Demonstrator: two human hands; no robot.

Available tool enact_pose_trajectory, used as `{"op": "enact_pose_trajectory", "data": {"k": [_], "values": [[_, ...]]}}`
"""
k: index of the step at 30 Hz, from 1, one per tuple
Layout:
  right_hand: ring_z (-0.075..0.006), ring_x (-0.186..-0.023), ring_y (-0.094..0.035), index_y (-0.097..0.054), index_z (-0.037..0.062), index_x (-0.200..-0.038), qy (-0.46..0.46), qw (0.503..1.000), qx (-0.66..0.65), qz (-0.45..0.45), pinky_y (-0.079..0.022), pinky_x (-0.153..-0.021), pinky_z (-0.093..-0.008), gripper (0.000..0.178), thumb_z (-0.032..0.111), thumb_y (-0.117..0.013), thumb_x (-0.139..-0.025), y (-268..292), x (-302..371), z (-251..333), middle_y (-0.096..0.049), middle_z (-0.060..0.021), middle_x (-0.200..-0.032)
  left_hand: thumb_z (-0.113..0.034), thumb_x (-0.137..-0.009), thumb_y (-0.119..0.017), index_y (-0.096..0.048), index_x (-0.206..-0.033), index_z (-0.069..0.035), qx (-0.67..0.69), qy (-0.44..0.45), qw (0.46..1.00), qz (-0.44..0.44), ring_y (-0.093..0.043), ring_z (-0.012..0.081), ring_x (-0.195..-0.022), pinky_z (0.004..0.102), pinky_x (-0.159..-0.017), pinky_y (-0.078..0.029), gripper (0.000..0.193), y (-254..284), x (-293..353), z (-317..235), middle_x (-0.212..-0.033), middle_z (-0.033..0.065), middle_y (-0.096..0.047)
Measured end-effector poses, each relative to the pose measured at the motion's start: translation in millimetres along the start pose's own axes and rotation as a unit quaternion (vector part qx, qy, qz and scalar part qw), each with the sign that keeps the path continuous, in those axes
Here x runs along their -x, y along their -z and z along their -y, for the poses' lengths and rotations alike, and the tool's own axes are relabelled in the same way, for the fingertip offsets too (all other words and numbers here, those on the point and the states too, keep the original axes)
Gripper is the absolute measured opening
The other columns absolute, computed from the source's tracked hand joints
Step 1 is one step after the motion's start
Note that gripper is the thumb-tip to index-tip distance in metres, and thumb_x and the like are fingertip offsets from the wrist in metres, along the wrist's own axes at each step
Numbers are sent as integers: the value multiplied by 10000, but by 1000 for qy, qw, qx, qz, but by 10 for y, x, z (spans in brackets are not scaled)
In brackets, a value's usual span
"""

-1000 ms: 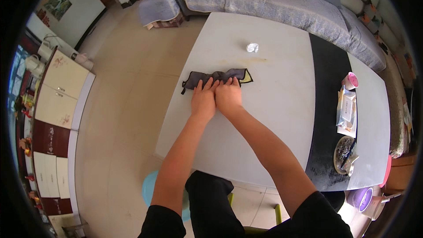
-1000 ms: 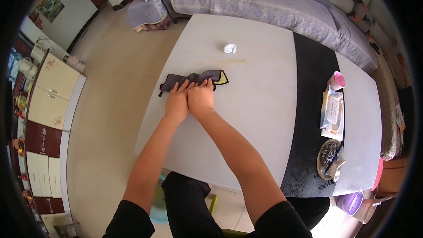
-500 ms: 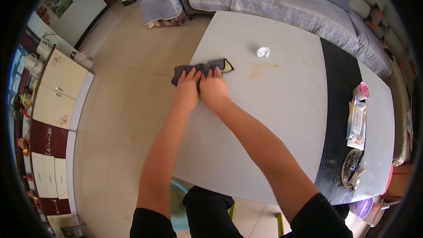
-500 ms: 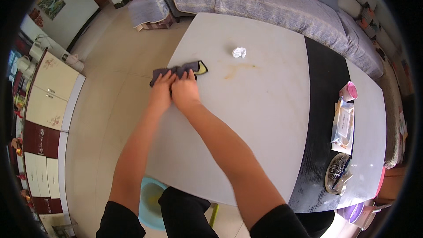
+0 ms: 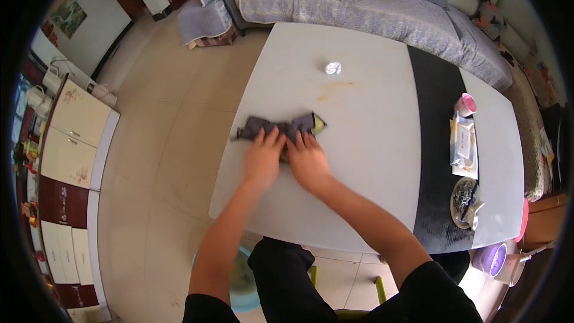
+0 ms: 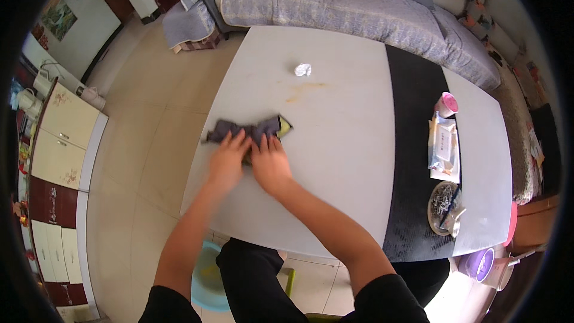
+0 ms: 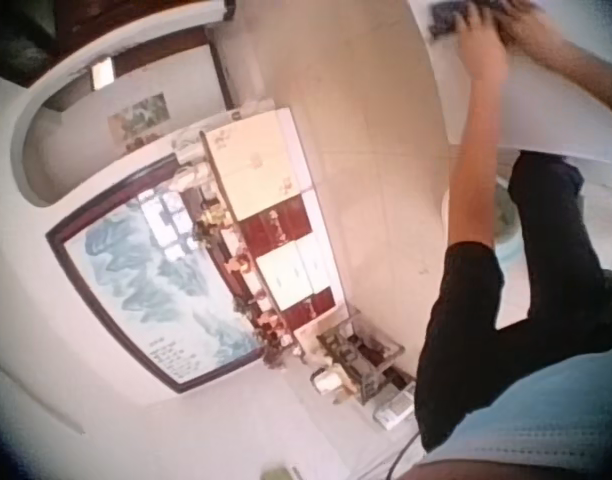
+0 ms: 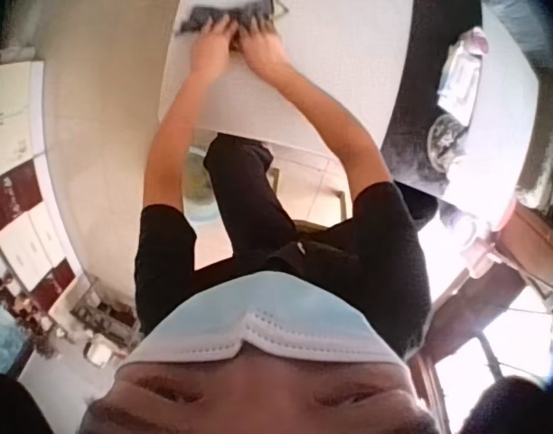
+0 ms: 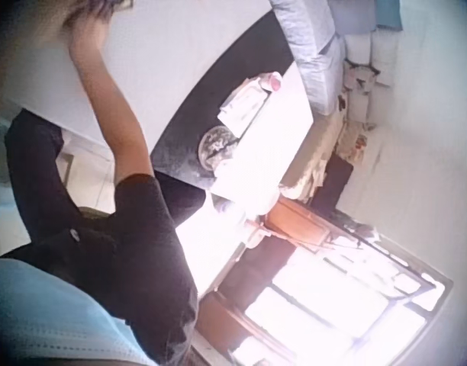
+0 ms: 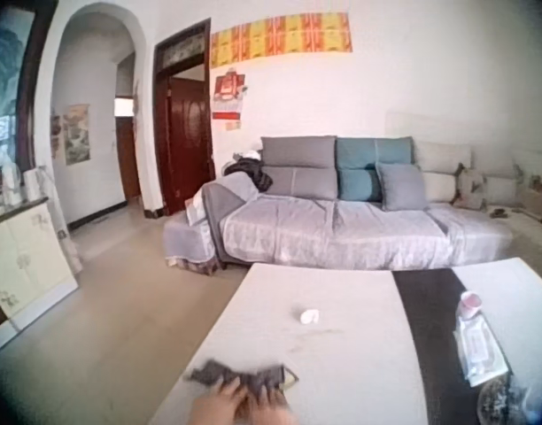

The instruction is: The person cleans a white and black table using a cloth. They move a pink cup and a packet of wipes to the side, then wipe the entire surface of the table. They also pick up a crumpled tissue and place it in a nearby bucket.

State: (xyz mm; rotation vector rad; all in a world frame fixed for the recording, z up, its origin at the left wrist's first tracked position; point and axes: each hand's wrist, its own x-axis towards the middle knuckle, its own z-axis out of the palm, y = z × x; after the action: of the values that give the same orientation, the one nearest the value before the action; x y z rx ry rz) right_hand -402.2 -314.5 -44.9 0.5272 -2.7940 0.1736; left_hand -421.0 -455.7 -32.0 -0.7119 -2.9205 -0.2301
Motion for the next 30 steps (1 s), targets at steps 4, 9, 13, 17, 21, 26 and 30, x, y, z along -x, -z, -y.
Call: {"op": "enact_pose_trajectory", "data": {"k": [4, 9, 13, 17, 21, 26, 30], "values": [[-355, -1090, -498, -497, -21, -1158, 14, 997, -67, 22, -304, -1005, -408, 388, 112, -489, -794, 581, 1191, -37, -507, -243, -1169, -104, -754, -521, -529, -1180, -135, -81, -97, 992, 18, -442, 319, -1157, 344, -793, -494, 428, 76, 707, -799, -1301, 56, -432], [-342, -1070, -515, -512, -28, -1133, -56, 995, -74, 30, -294, -1013, -431, 409, 101, -536, -745, 865, 1725, -421, -540, -220, -1123, -81, -731, -542, -572, -1108, -114, 41, -147, 987, -56, -486, 307, -1111, 325, -713, -513, 380, 0, 508, -1452, -1245, 55, -485], [-326, -1051, -514, -521, 6, -1116, -84, 996, 20, 5, -292, -1010, -438, 368, 105, -558, -763, 641, 1296, -993, -564, -186, -1046, -67, -742, -512, -565, -1095, -85, 75, -119, 985, -102, -483, 303, -1119, 328, -715, -509, 356, -290, -231, -1662, -1239, 66, -494], [-320, -1051, -504, -520, 9, -1106, -111, 993, 15, -40, -293, -1007, -428, 322, 76, -491, -792, 355, 584, -1590, -572, -175, -1021, -99, -813, -446, -539, -1126, -111, 76, -47, 994, -66, -443, 312, -1166, 362, -848, -465, 326, -421, -1094, -1625, -1276, 53, -469], [-322, -1155, -465, -477, -18, -1191, -222, 957, 94, 159, -199, -1062, -408, 397, 144, -429, -832, 345, -1, -1519, -502, -242, -1192, -127, -822, -462, -516, -1161, -121, 92, 2, 995, -49, -431, 327, -1173, 381, -867, -452, 344, -432, -1386, -1517, -1292, 54, -450], [-331, -994, -557, -543, -41, -1072, -113, 992, 27, 50, -361, -965, -379, 393, 121, -520, -715, 463, 412, -990, -571, -246, -1062, -121, -815, -463, -480, -1198, -88, 13, -2, 1000, -18, -452, 369, -1137, 401, -793, -484, 385, -325, -625, -1301, -1286, 102, -445], [-327, -907, -574, -589, -94, -945, -7, 995, 43, -92, -417, -886, -390, 373, 100, -529, -633, 431, 894, -483, -605, -259, -880, -114, -771, -516, -544, -1121, -67, -26, -44, 998, -46, -513, 366, -1072, 388, -731, -504, 355, -129, 42, -1199, -1261, 112, -472]]}}
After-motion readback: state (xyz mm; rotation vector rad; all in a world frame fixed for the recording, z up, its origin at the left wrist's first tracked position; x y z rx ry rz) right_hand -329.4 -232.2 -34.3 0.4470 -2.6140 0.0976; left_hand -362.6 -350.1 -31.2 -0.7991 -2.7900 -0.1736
